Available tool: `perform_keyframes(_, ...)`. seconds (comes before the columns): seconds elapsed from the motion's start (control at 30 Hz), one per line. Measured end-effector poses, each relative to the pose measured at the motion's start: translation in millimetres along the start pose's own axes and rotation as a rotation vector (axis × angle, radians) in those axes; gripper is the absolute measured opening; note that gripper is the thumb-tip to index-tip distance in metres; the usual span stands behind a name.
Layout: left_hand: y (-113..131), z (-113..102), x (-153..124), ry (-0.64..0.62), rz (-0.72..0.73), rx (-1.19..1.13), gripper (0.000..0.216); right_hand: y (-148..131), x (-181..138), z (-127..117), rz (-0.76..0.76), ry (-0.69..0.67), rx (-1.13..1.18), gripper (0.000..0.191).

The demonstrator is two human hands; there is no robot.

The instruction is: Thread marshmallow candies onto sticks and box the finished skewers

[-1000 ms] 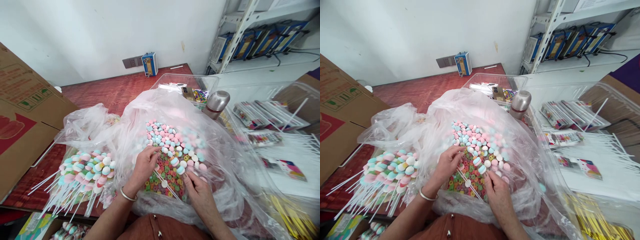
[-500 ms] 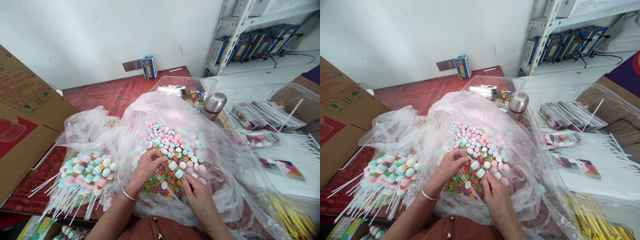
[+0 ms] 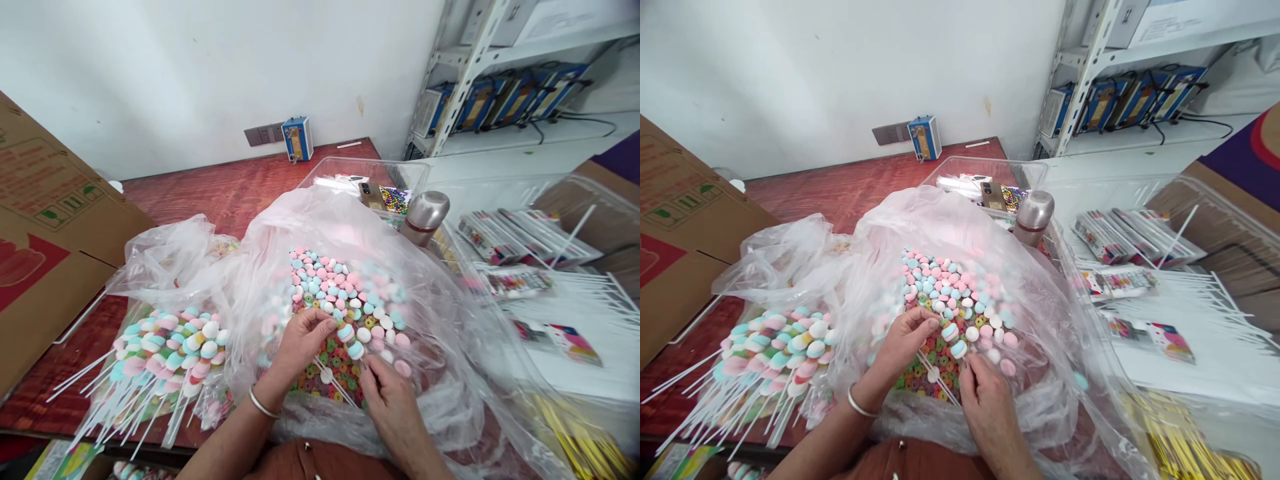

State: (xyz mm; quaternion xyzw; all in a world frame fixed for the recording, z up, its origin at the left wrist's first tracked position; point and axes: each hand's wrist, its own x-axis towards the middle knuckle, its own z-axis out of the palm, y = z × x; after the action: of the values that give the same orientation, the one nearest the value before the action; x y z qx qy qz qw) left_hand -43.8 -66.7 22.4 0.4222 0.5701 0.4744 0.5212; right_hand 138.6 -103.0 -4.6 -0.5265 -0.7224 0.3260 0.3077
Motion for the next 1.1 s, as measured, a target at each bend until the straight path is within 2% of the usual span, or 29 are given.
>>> perform_keyframes(0.1,1.0,6.4,0.1,-0.028,-0.113,-0.362,0.025,0.7,-0.7,1.1,-0.082,-0.008,0.062,0.029)
perform_keyframes(0.17,4.6,13.3,-2.2,-0.089,-0.153,-0.504,0.028,2.2,-1.8,0.0,-0.078,0.005,0.085,0.03)
perform_keyframes(0.3,11.6,30.1,-10.5,-0.174,-0.154,-0.627,0.033,4.9,-3.8,-4.2,-0.001,0.067,0.056,0.031)
perform_keyframes(0.47,7.5,44.7,-16.8,-0.13,-0.174,-0.644,0.034,4.5,-1.6,-3.1,0.048,0.089,0.094,0.037)
perform_keyframes(0.57,1.9,48.2,-17.9,-0.117,-0.184,-0.62,0.038,-2.4,4.0,0.5,0.189,-0.003,0.34,0.04)
perform_keyframes(0.63,-0.5,47.3,-17.5,-0.12,-0.218,-0.556,0.043,-9.7,8.9,2.8,0.402,-0.181,0.677,0.042)
perform_keyframes(0.7,-0.3,41.6,-15.1,-0.122,-0.235,-0.403,0.046,-16.5,13.9,4.5,0.637,-0.359,1.051,0.044)
perform_keyframes(0.73,0.9,36.4,-12.8,-0.106,-0.201,-0.273,0.046,-18.8,16.0,5.0,0.723,-0.403,1.201,0.045)
perform_keyframes(0.8,5.3,21.4,-5.8,-0.018,-0.023,0.102,0.041,-20.9,18.9,4.8,0.795,-0.405,1.371,0.045)
perform_keyframes(0.9,12.8,-8.2,9.4,0.171,0.301,0.794,0.031,-18.4,19.3,2.5,0.781,-0.321,1.377,0.045)
perform_keyframes(0.97,15.1,-27.2,19.4,0.239,0.363,1.159,0.027,-15.7,17.6,1.1,0.76,-0.295,1.338,0.046)
perform_keyframes(1.03,15.6,-42.4,26.9,0.247,0.351,1.37,0.022,-13.7,15.8,1.0,0.746,-0.287,1.303,0.048)
perform_keyframes(1.1,16.9,-53.0,32.1,0.227,0.363,1.4,0.016,-12.7,14.6,2.1,0.744,-0.292,1.269,0.05)
